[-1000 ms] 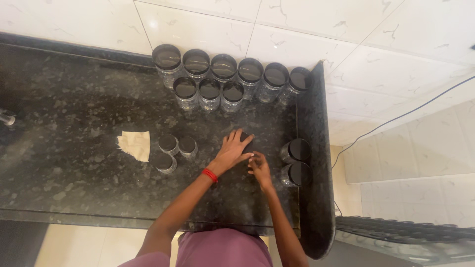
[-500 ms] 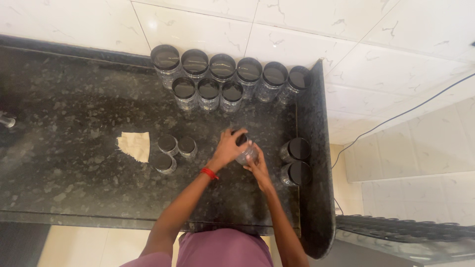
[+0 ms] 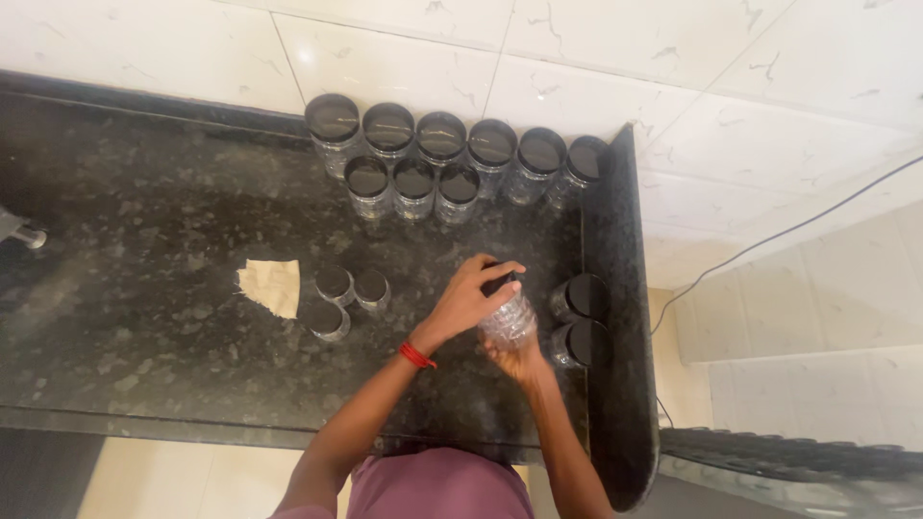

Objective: The person wipes a black lid with a white cloth, then repeatedly picks up clear plastic containers with black lids from a countertop, opens them, and places them in a separate group. The person continues this process for multiple containers.

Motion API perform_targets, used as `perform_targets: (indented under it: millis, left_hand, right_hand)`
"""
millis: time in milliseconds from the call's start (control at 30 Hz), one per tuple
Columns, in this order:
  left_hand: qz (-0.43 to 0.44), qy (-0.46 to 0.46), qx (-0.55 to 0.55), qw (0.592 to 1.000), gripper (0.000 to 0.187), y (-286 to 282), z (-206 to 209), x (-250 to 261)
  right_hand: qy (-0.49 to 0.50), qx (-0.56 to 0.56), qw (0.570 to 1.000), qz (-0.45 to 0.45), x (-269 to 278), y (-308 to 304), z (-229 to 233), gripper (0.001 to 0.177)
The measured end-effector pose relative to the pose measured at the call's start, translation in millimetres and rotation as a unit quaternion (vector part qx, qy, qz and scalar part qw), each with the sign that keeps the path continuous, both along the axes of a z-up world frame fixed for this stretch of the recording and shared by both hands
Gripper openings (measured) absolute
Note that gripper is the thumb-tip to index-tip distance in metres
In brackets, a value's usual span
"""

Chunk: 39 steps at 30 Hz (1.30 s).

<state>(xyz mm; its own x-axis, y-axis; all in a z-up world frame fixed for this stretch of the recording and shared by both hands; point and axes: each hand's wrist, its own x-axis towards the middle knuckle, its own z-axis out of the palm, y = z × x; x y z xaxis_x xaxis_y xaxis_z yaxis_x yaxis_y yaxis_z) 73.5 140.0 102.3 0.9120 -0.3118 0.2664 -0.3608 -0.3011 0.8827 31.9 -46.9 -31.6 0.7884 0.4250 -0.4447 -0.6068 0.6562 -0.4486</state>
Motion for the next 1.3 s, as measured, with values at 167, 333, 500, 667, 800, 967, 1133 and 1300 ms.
perform_targets:
  millis: [167,333,500,667,800,967,1133,1300]
  left_hand:
    - [0.088,0.159,-0.134,0.974,0.039,-5,-10,0]
    - [0.128,0.216,-0.188,0.95,0.038,0,-27,3]
    - [0.039,0.128,-0.112,0.985,0.037,16,-16,-9]
    - [0.014,0.144,-0.172,0.974,0.038,30,-9,-9]
    - [0.101,0.223,-0.14,0.959,0.04,33,-22,-12]
    - [0.151,0.254,-0.129,0.947,0.042,37,-26,-14]
    - [0.097,0.082,-0.072,0.989,0.037,31,-4,-43]
    - [0.02,0.082,-0.05,0.995,0.039,39,14,-53]
  right_hand:
    - [-0.109,-0.198,0.959,-0.17,-12,10,39,0.07]
    - [-0.376,-0.45,0.796,-0.15,-26,18,51,0.089]
    - [-0.173,0.289,0.941,0.013,-25,2,9,0.101]
    - [-0.11,-0.077,0.991,0.015,-37,18,23,0.099]
    - [-0.21,-0.316,0.913,-0.151,-45,41,65,0.097]
    - [-0.459,-0.547,0.685,-0.146,-67,63,65,0.093]
    - [-0.104,-0.319,0.922,-0.195,-67,71,47,0.077]
    - [0.039,-0.089,0.989,-0.112,-73,61,61,0.079]
